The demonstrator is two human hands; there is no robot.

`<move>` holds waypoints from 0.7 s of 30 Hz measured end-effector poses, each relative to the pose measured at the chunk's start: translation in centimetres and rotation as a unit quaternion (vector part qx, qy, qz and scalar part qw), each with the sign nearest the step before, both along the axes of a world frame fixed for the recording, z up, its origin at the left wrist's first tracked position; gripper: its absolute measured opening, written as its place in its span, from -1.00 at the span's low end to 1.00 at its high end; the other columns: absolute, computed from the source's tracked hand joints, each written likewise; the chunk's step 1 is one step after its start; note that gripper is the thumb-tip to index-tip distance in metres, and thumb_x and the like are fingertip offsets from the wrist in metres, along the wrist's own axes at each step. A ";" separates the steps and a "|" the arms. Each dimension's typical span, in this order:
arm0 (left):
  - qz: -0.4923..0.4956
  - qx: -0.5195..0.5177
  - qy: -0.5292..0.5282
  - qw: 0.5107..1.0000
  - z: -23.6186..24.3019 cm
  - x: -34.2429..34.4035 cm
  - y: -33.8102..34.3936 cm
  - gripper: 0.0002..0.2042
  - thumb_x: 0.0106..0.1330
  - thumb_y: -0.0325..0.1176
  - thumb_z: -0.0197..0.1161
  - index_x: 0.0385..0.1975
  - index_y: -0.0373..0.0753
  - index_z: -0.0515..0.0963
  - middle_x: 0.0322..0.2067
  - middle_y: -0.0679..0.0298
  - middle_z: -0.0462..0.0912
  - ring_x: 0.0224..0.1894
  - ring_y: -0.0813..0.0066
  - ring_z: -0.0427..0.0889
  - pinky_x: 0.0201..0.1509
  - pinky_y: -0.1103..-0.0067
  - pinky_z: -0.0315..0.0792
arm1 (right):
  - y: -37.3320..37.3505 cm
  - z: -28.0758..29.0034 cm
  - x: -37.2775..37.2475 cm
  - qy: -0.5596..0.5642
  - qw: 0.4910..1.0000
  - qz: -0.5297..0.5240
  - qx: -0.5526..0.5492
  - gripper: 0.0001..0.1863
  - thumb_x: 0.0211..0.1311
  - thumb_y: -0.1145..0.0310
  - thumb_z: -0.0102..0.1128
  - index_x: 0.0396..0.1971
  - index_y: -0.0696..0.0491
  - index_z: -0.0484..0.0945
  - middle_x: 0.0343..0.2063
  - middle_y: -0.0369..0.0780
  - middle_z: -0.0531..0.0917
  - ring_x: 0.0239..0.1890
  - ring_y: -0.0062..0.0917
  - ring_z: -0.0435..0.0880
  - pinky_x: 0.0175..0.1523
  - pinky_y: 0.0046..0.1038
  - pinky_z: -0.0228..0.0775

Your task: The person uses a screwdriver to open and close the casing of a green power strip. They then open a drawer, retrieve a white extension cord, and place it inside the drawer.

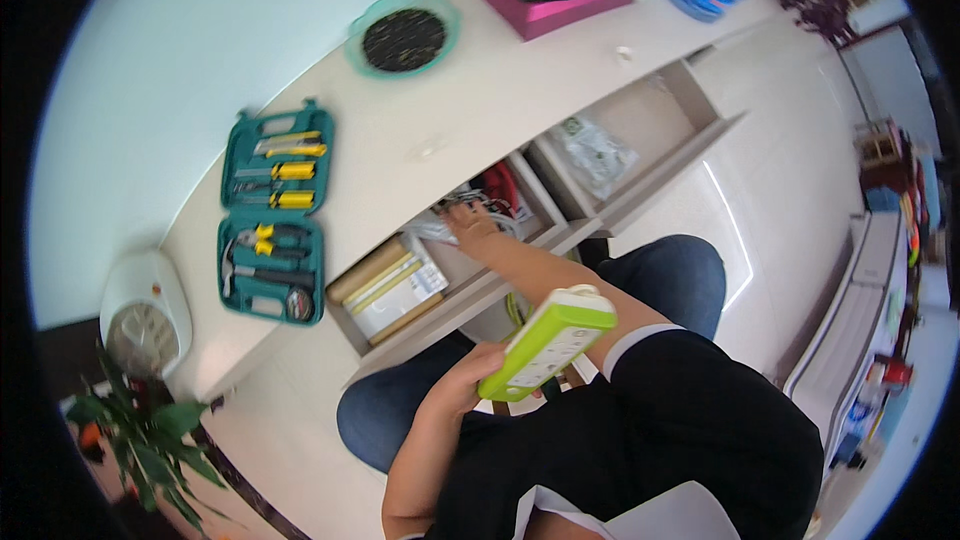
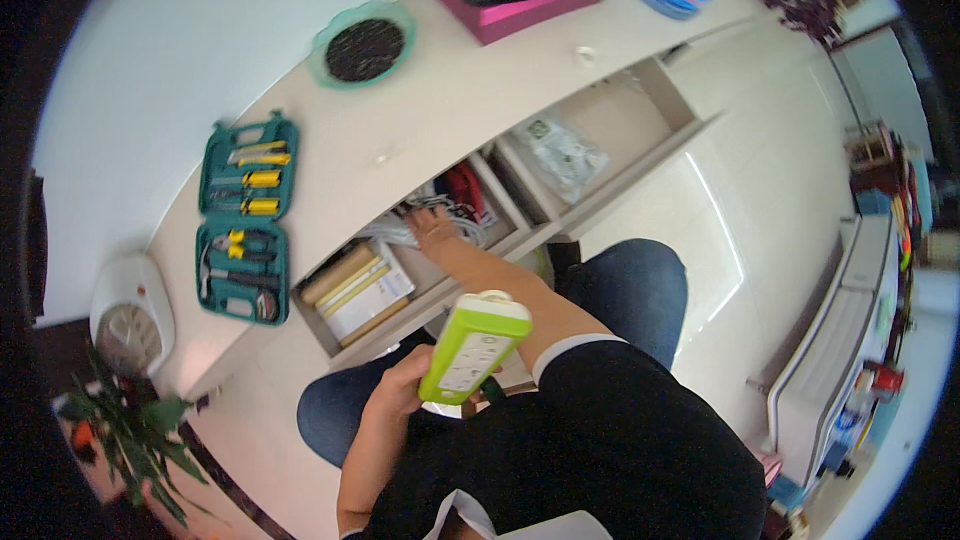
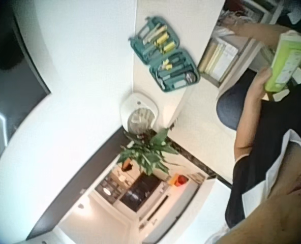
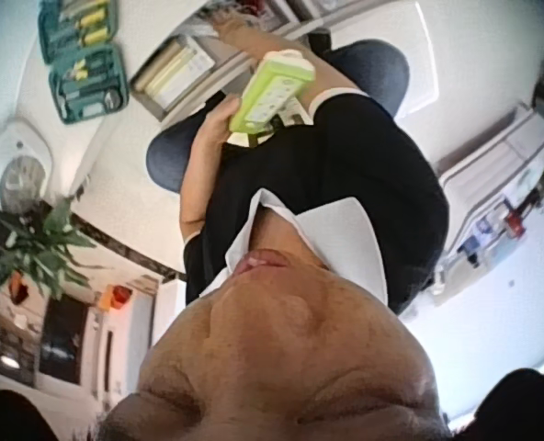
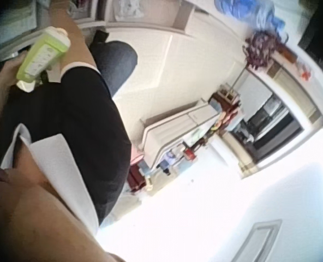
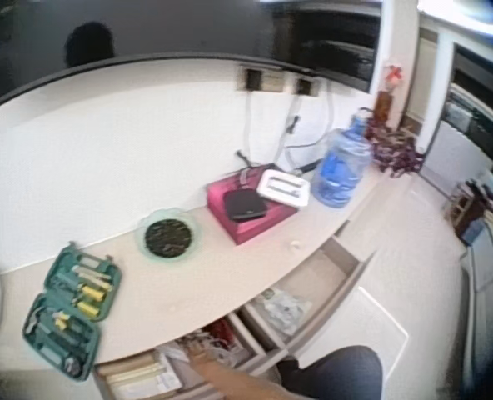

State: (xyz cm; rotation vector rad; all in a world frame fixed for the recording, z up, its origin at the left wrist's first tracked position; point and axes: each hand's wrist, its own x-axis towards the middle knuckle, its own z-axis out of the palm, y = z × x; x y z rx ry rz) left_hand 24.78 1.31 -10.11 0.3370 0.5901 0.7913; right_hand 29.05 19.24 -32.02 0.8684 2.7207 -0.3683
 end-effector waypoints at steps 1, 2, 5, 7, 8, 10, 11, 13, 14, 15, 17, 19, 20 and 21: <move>0.011 -0.003 -0.023 1.000 -0.1 0.1 -0.1 -0.30 0.11 0.13 0.04 -0.06 -0.53 0.39 -0.19 -0.13 0.53 -0.27 0.18 0.61 -0.15 0.41 0.47 | 0.0 0.2 0.2 0.002 1.000 0.019 0.002 -0.25 0.00 0.09 0.14 0.23 -0.06 0.12 0.18 -0.17 0.25 0.21 -0.35 0.20 0.27 -0.13 -0.14; 0.014 -0.004 -0.049 0.999 -0.1 0.5 0.3 -0.32 0.10 0.11 0.07 -0.07 -0.51 0.40 -0.22 -0.09 0.55 -0.26 0.20 0.60 -0.11 0.43 0.45 | 0.4 -1.6 1.2 0.025 0.997 0.045 0.058 -0.23 -0.02 0.08 0.16 0.23 -0.06 0.12 0.19 -0.19 0.24 0.22 -0.36 0.19 0.26 -0.14 -0.12; 0.018 -0.008 -0.044 0.999 1.0 1.2 1.3 -0.29 0.12 0.11 0.03 0.00 -0.52 0.35 -0.13 -0.17 0.48 -0.29 0.15 0.60 -0.15 0.37 0.46 | 1.6 -4.4 3.6 0.028 0.993 0.083 0.085 -0.20 -0.04 0.04 0.19 0.23 -0.07 0.13 0.20 -0.24 0.23 0.23 -0.39 0.18 0.23 -0.16 -0.05; 0.024 0.006 -0.033 0.999 1.0 1.1 1.1 -0.28 0.14 0.14 0.00 0.11 -0.38 0.23 -0.09 -0.19 0.44 -0.30 0.10 0.58 -0.20 0.36 0.46 | 1.5 0.1 3.3 -0.046 0.995 0.046 -0.081 -0.21 -0.03 0.00 0.18 0.22 -0.07 0.14 0.20 -0.26 0.24 0.24 -0.41 0.18 0.21 -0.17 0.00; 0.019 0.016 -0.030 0.999 1.1 1.2 1.3 -0.27 0.14 0.16 -0.01 0.17 -0.32 0.17 -0.07 -0.21 0.41 -0.31 0.07 0.57 -0.23 0.35 0.46 | 1.8 1.5 3.6 -0.048 0.994 0.030 -0.097 -0.22 -0.03 -0.02 0.18 0.22 -0.07 0.16 0.20 -0.27 0.24 0.24 -0.42 0.17 0.20 -0.18 0.01; 0.026 0.015 -0.012 0.999 1.5 1.6 1.7 -0.30 0.16 0.16 -0.05 0.15 -0.31 0.20 -0.08 -0.21 0.42 -0.34 0.07 0.57 -0.26 0.36 0.47 | 2.3 3.3 4.3 -0.050 0.990 0.002 -0.132 -0.23 -0.03 -0.05 0.17 0.20 -0.07 0.19 0.20 -0.28 0.24 0.26 -0.44 0.14 0.19 -0.20 0.02; 0.030 0.015 -0.004 0.999 1.6 1.8 1.9 -0.30 0.16 0.16 -0.06 0.14 -0.31 0.21 -0.09 -0.21 0.42 -0.35 0.07 0.57 -0.27 0.36 0.48 | 2.7 3.7 5.1 0.022 0.995 0.001 -0.101 -0.36 -0.01 -0.05 0.14 0.06 0.01 0.37 0.07 -0.19 0.41 0.15 -0.35 0.32 0.11 -0.20 0.19; 0.044 0.011 0.013 0.999 1.4 2.0 2.2 -0.34 0.18 0.14 -0.09 0.12 -0.30 0.24 -0.10 -0.21 0.43 -0.36 0.07 0.57 -0.31 0.36 0.49 | 4.8 5.8 6.4 -0.013 0.983 -0.012 -0.185 -0.44 0.00 -0.02 0.14 -0.07 0.08 0.45 -0.09 -0.13 0.52 0.00 -0.28 0.46 0.01 -0.21 0.31; 0.052 0.012 0.014 0.998 1.3 2.1 2.3 -0.34 0.18 0.13 -0.09 0.11 -0.30 0.24 -0.11 -0.21 0.43 -0.37 0.06 0.57 -0.31 0.36 0.49 | 6.0 7.7 7.1 -0.030 0.973 -0.016 -0.227 -0.47 0.01 0.00 0.14 -0.14 0.11 0.49 -0.17 -0.10 0.57 -0.07 -0.25 0.53 -0.04 -0.22 0.36; 0.066 0.011 0.016 0.998 1.2 2.0 2.2 -0.35 0.18 0.13 -0.10 0.11 -0.30 0.25 -0.11 -0.22 0.44 -0.37 0.06 0.57 -0.31 0.35 0.49 | 6.4 9.9 8.2 -0.005 0.980 -0.003 -0.199 -0.55 0.02 0.03 0.13 -0.30 0.16 0.54 -0.36 -0.06 0.62 -0.27 -0.18 0.60 -0.17 -0.23 0.44; 0.075 0.004 0.021 0.997 1.6 2.4 2.6 -0.40 0.22 0.09 -0.15 0.08 -0.30 0.27 -0.13 -0.22 0.44 -0.37 0.05 0.57 -0.31 0.33 0.49 | 8.7 11.8 11.2 -0.017 0.978 -0.023 -0.208 -0.63 -0.02 0.11 0.15 -0.39 0.14 0.59 -0.40 -0.06 0.62 -0.29 -0.19 0.60 -0.18 -0.22 0.43; 0.087 -0.013 0.031 0.996 1.4 2.5 2.6 -0.43 0.25 0.06 -0.19 0.07 -0.30 0.28 -0.14 -0.21 0.45 -0.37 0.06 0.56 -0.31 0.33 0.49 | 10.5 14.3 14.2 -0.033 0.987 -0.055 -0.147 -0.65 -0.05 0.11 0.18 -0.45 0.13 0.61 -0.43 -0.04 0.62 -0.32 -0.16 0.60 -0.21 -0.21 0.43; 0.086 -0.019 0.033 0.996 1.4 2.8 2.9 -0.44 0.26 0.05 -0.21 0.07 -0.30 0.28 -0.14 -0.21 0.45 -0.37 0.06 0.56 -0.31 0.32 0.49 | 11.9 13.9 16.4 -0.059 0.989 -0.059 -0.126 -0.64 -0.05 0.10 0.19 -0.46 0.14 0.61 -0.43 -0.03 0.62 -0.32 -0.15 0.60 -0.20 -0.21 0.44; 0.088 -0.019 0.038 0.995 1.5 3.1 3.1 -0.44 0.27 0.04 -0.22 0.06 -0.31 0.28 -0.14 -0.21 0.45 -0.37 0.07 0.56 -0.31 0.33 0.48 | 13.1 13.4 18.8 -0.059 0.987 -0.092 -0.119 -0.62 -0.04 0.08 0.20 -0.46 0.15 0.61 -0.42 -0.02 0.62 -0.31 -0.15 0.60 -0.19 -0.22 0.43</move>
